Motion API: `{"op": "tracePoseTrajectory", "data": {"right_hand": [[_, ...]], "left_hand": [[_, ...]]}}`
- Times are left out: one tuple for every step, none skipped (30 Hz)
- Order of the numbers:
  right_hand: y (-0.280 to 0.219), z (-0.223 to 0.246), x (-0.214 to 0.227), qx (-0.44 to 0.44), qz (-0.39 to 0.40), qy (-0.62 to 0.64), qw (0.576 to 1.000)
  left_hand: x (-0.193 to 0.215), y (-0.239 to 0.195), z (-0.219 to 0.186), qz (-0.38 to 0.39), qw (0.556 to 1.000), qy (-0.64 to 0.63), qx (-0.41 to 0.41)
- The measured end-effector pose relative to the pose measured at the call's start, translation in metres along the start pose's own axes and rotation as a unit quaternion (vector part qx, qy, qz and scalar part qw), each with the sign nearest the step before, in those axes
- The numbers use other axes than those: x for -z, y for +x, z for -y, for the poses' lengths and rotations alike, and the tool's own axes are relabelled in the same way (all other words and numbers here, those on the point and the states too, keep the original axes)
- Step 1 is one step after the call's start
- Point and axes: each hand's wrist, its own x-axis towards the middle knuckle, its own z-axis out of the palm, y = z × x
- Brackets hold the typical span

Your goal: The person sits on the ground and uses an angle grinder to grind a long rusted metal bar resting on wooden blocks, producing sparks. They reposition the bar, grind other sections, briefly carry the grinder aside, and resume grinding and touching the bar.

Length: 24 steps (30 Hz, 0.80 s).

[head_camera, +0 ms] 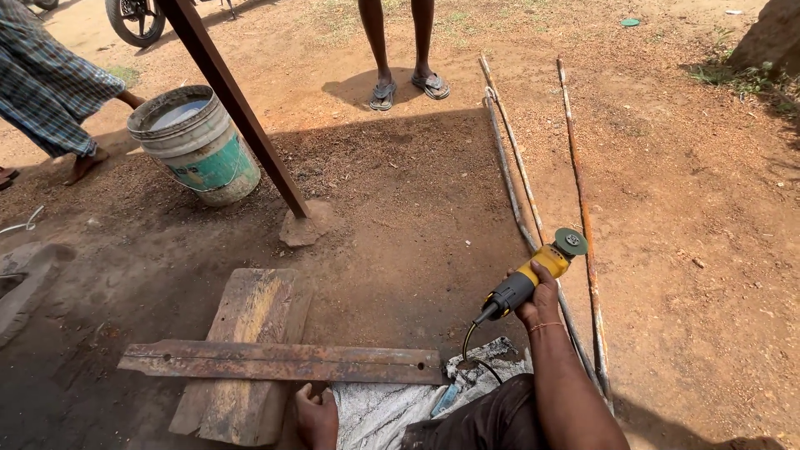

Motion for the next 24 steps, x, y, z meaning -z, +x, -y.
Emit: {"op": "tracePoseTrajectory", "data": {"right_hand": [[0.007, 0.005, -0.003, -0.004, -0.009, -0.003, 1.000], [0.009, 0.005, 0.002, -0.002, 0.008, 0.001, 1.000], [0.013, 0.002, 0.007, -0.001, 0.024, 0.005, 1.000], [0.010, 0.005, 0.011, -0.025, 0.009, -0.015, 1.000], [0.008, 0.006, 0.014, -0.027, 0.012, -0.001, 1.000], [0.012, 0.005, 0.009, -0.029, 0.020, 0.012, 0.999], [0.007, 0.006, 0.018, -0.053, 0.011, -0.009, 0.999], [0.010, 0.008, 0.016, -0.040, 0.030, -0.011, 0.999], [0.013, 0.011, 0.012, -0.029, 0.050, -0.012, 0.998], [0.011, 0.011, 0.011, -0.043, 0.050, -0.021, 0.998], [0.009, 0.012, 0.010, -0.041, 0.048, -0.014, 0.998], [0.008, 0.014, 0.010, -0.036, 0.046, -0.005, 0.998], [0.009, 0.012, 0.009, -0.048, 0.045, -0.013, 0.998], [0.011, 0.013, 0.009, -0.044, 0.043, -0.004, 0.998], [0.013, 0.015, 0.009, -0.040, 0.042, 0.005, 0.998], [0.013, 0.015, 0.010, -0.044, 0.039, -0.001, 0.998], [0.014, 0.015, 0.012, -0.038, 0.040, -0.004, 0.998], [0.015, 0.016, 0.012, -0.030, 0.042, -0.006, 0.999], [0.016, 0.015, 0.012, -0.032, 0.039, -0.012, 0.999], [0.016, 0.016, 0.013, -0.029, 0.052, -0.014, 0.998], [0.017, 0.016, 0.015, -0.026, 0.065, -0.017, 0.997], [0.020, 0.017, 0.018, -0.026, 0.058, -0.022, 0.998], [0.024, 0.018, 0.021, -0.028, 0.073, -0.023, 0.997], [0.027, 0.019, 0.024, -0.030, 0.087, -0.024, 0.996]], "left_hand": [[0.014, -0.002, -0.025, 0.005, 1.000, 0.008, 0.005], [0.032, -0.014, -0.038, 0.010, 0.997, 0.041, -0.057], [0.048, -0.021, -0.051, 0.018, 0.990, 0.073, -0.119], [0.054, -0.020, -0.054, 0.025, 0.992, 0.088, -0.088], [0.060, -0.015, -0.054, 0.049, 0.974, 0.155, -0.160], [0.061, -0.006, -0.054, 0.074, 0.947, 0.213, -0.229], [0.071, -0.014, -0.055, 0.082, 0.951, 0.222, -0.199], [0.080, -0.007, -0.068, 0.109, 0.916, 0.278, -0.269], [0.090, 0.000, -0.081, 0.139, 0.871, 0.330, -0.337], [0.074, 0.014, -0.067, 0.142, 0.875, 0.333, -0.321], [0.060, 0.027, -0.054, 0.142, 0.842, 0.373, -0.362], [0.044, 0.041, -0.041, 0.144, 0.804, 0.409, -0.406], [0.056, 0.036, -0.061, 0.149, 0.808, 0.412, -0.394], [0.063, 0.033, -0.083, 0.187, 0.776, 0.458, -0.391], [0.070, 0.031, -0.106, 0.225, 0.741, 0.500, -0.387], [0.064, 0.035, -0.105, 0.232, 0.742, 0.499, -0.382], [0.057, 0.039, -0.104, 0.233, 0.735, 0.499, -0.397], [0.049, 0.045, -0.105, 0.232, 0.727, 0.497, -0.413], [0.043, 0.050, -0.102, 0.237, 0.728, 0.495, -0.410], [0.037, 0.055, -0.100, 0.235, 0.731, 0.490, -0.413], [0.030, 0.060, -0.098, 0.232, 0.734, 0.485, -0.415], [0.028, 0.061, -0.098, 0.240, 0.733, 0.482, -0.415], [0.026, 0.063, -0.099, 0.235, 0.736, 0.480, -0.416], [0.022, 0.065, -0.100, 0.230, 0.737, 0.478, -0.418]]}}
